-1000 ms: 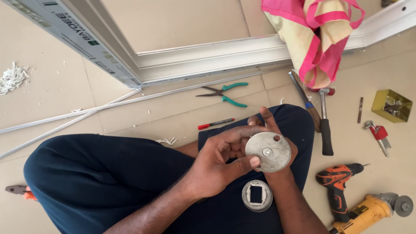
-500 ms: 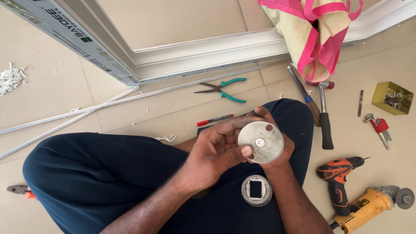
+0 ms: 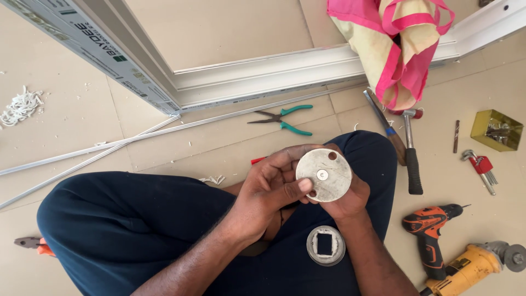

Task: The person reaches into a bag to retrieve a metal bracket and handles its components, including a circular base and a vertical support. They then use pliers to adjust a fastener at the base of the bracket.

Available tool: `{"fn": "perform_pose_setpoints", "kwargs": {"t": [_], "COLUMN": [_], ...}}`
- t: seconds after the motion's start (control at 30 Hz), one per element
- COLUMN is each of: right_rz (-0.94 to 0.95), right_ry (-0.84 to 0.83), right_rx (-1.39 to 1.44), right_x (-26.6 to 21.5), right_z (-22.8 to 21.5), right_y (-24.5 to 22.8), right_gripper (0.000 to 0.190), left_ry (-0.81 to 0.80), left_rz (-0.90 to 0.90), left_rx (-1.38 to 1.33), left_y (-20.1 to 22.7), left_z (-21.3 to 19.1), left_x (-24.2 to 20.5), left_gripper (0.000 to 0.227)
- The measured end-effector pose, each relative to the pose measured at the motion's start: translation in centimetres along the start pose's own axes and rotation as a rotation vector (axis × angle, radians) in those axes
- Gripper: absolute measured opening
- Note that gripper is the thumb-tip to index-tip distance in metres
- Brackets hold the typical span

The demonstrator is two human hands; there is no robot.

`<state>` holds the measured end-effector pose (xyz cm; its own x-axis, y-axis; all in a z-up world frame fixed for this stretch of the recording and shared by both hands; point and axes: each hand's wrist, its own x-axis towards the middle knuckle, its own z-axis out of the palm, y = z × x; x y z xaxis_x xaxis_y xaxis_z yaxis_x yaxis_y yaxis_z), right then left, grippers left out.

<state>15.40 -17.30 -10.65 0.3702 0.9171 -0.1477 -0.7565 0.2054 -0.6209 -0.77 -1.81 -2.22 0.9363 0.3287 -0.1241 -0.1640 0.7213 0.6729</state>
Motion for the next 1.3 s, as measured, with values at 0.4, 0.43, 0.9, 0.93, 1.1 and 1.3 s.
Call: {"fn": "perform_pose_setpoints", "kwargs": {"t": [0.4, 0.43, 0.9, 0.93, 1.1, 1.3], "right_rz": [-0.074, -0.154, -0.261, -0.275, -0.281, -0.415], "right_ry": [0.109, 0.142, 0.279, 0.287, 0.305, 0.287], "right_rx": [-0.286, -0.377, -0.691, -0.693, -0.675, -0.803], "right_x": [1.1, 1.3, -0.7, -0.8, -0.6, -1.1], "right_z": [2.2, 3.0, 8.5, 8.7, 8.4, 8.7], "right_y": [-0.7, -1.1, -3.9, -3.8, -3.6, -2.8], "right_gripper": [0.060, 0.058, 0.019, 0.018, 0.012, 0.012], "left_ry": [-0.001, -0.019, 0.083, 0.083, 0.069, 0.054], "left_rz": [0.034, 0.056, 0.267, 0.268, 0.274, 0.349], "left_rx": [0.054, 0.063, 0.732, 0.737, 0.755, 0.795], "left_y": [0.2, 0.3, -0.5, -0.6, -0.9, -1.7], "left_z": [0.0, 0.1, 0.1, 0.1, 0.2, -0.4], "left_x": [-0.1, -0.2, 0.5, 0.6, 0.7, 0.8], "left_gripper": [0.054, 0.052, 0.037, 0.036, 0.036, 0.032]}}
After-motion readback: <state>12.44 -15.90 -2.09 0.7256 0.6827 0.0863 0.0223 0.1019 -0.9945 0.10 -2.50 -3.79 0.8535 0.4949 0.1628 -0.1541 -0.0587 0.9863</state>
